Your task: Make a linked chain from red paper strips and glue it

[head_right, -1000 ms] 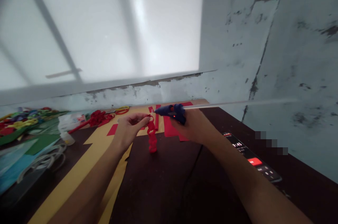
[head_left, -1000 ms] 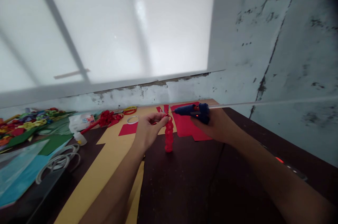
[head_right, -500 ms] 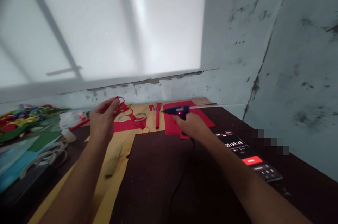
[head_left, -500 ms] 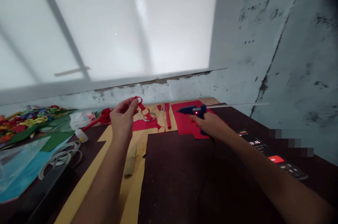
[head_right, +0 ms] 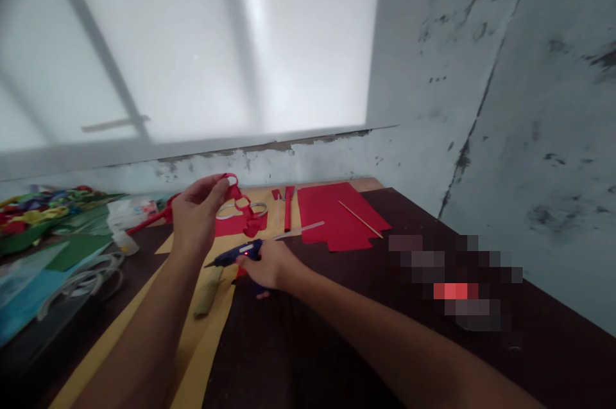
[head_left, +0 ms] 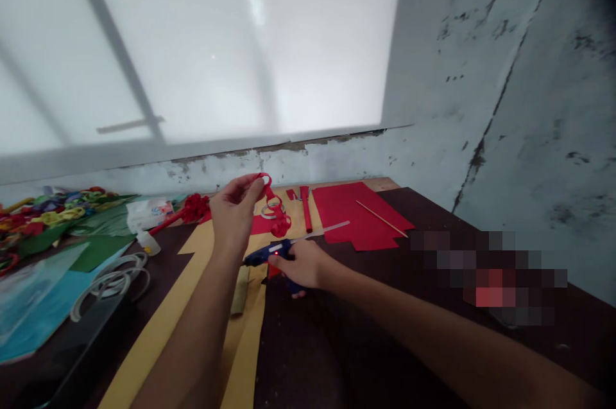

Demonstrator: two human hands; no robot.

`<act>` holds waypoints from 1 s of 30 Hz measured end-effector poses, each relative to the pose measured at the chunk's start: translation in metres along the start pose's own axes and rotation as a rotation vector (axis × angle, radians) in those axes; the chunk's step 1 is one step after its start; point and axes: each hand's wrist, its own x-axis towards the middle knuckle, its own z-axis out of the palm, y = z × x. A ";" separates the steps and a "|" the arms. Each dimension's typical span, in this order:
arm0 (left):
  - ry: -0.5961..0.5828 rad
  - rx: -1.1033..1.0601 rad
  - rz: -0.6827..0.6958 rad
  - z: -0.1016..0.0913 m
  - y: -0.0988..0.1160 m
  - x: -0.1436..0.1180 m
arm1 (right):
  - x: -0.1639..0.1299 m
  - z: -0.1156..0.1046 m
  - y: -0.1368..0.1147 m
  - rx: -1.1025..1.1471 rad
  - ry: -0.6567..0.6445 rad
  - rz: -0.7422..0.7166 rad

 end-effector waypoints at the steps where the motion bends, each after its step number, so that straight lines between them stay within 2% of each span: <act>1: -0.026 0.009 -0.009 0.001 0.000 -0.001 | 0.003 0.005 -0.007 -0.127 0.048 -0.041; 4: -0.073 0.039 -0.031 0.003 -0.002 -0.004 | 0.000 0.006 -0.023 -0.512 0.190 -0.139; 6: -0.097 0.045 -0.037 0.003 -0.003 -0.006 | -0.009 -0.005 -0.028 -0.582 0.204 -0.207; 8: -0.130 0.053 -0.036 0.005 -0.004 -0.008 | -0.020 -0.025 -0.029 -0.524 0.272 -0.278; 10: -0.174 0.074 -0.041 0.008 -0.005 -0.012 | -0.030 -0.051 -0.026 -0.424 0.428 -0.297; 12: -0.224 0.091 -0.061 0.013 -0.005 -0.018 | -0.037 -0.075 -0.022 -0.268 0.600 -0.323; 14: -0.280 0.091 -0.098 0.020 -0.004 -0.025 | -0.041 -0.092 -0.016 -0.050 0.662 -0.416; 17: -0.366 0.077 -0.166 0.028 -0.001 -0.035 | -0.043 -0.099 -0.005 0.238 0.621 -0.520; 19: -0.393 0.064 -0.192 0.032 0.000 -0.040 | -0.042 -0.096 0.001 0.338 0.581 -0.546; 25: -0.475 0.125 -0.175 0.033 -0.002 -0.044 | -0.044 -0.091 0.006 0.337 0.611 -0.517; 30: -0.457 0.209 -0.012 0.032 -0.003 -0.048 | -0.045 -0.093 0.007 0.309 0.593 -0.524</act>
